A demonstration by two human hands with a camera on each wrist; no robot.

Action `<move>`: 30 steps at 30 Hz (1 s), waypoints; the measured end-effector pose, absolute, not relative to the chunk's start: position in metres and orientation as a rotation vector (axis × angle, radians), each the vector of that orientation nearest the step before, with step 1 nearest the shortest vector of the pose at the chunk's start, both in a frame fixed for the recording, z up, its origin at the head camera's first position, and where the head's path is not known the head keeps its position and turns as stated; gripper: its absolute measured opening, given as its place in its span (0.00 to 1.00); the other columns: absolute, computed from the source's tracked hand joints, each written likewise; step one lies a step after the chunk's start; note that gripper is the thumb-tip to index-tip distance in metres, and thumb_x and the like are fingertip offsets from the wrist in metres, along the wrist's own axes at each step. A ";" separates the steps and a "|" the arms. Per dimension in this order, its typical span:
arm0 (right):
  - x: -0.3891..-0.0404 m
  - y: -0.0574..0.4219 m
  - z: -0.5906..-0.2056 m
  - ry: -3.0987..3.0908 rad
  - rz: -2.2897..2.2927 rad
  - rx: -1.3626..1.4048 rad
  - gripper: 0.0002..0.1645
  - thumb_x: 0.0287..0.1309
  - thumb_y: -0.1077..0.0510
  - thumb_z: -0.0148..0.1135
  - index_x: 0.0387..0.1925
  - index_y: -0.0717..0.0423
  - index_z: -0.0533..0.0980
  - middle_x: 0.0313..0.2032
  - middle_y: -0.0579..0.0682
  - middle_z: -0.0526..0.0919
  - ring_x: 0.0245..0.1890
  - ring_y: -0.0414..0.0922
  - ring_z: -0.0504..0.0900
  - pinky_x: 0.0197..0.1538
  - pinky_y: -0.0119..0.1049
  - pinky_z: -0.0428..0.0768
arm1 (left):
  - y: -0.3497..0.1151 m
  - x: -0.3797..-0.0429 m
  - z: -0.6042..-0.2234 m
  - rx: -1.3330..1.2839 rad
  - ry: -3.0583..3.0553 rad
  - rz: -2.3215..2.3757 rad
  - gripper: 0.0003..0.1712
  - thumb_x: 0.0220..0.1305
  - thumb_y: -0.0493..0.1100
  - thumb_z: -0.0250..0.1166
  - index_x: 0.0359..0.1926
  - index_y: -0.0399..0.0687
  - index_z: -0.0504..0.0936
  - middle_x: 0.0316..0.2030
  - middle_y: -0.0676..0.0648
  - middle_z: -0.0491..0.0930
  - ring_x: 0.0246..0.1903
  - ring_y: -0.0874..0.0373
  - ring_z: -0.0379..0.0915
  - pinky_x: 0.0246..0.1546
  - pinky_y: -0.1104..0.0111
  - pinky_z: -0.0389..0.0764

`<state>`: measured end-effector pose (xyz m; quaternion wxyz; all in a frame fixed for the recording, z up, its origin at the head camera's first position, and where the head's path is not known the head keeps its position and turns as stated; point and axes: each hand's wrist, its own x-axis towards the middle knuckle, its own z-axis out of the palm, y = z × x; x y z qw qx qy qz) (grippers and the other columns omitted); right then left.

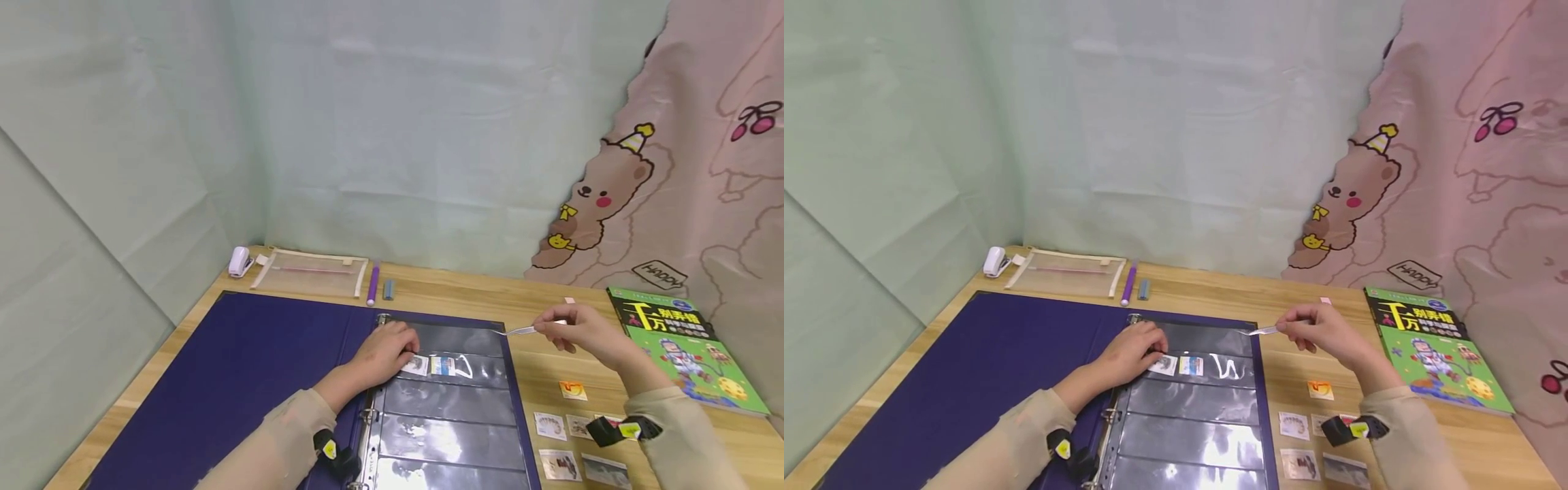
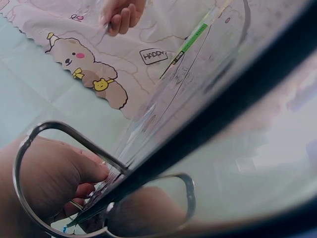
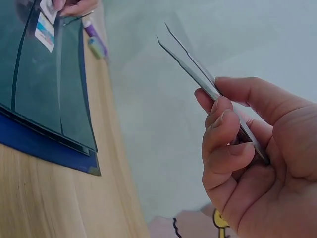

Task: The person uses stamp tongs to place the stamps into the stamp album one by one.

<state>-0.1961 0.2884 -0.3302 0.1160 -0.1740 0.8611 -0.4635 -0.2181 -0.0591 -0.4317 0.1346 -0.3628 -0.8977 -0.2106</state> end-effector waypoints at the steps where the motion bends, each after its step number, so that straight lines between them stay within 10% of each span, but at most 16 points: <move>1: -0.193 0.291 -0.329 2.526 -1.364 -0.510 0.09 0.59 0.57 0.54 0.34 0.61 0.76 0.19 0.40 0.72 0.17 0.36 0.68 0.19 0.34 0.70 | -0.059 -0.218 -0.431 -1.054 -2.594 -0.615 0.04 0.53 0.38 0.61 0.28 0.51 0.74 0.25 0.56 0.68 0.30 0.62 0.63 0.37 0.67 0.66; 30: -0.126 0.371 -0.360 2.695 -1.388 -0.329 0.12 0.62 0.62 0.48 0.41 0.68 0.73 0.22 0.38 0.72 0.20 0.43 0.69 0.22 0.37 0.67 | -0.058 -0.218 -0.429 -0.995 -2.731 -0.589 0.04 0.55 0.41 0.62 0.30 0.55 0.75 0.26 0.58 0.69 0.30 0.65 0.63 0.35 0.71 0.66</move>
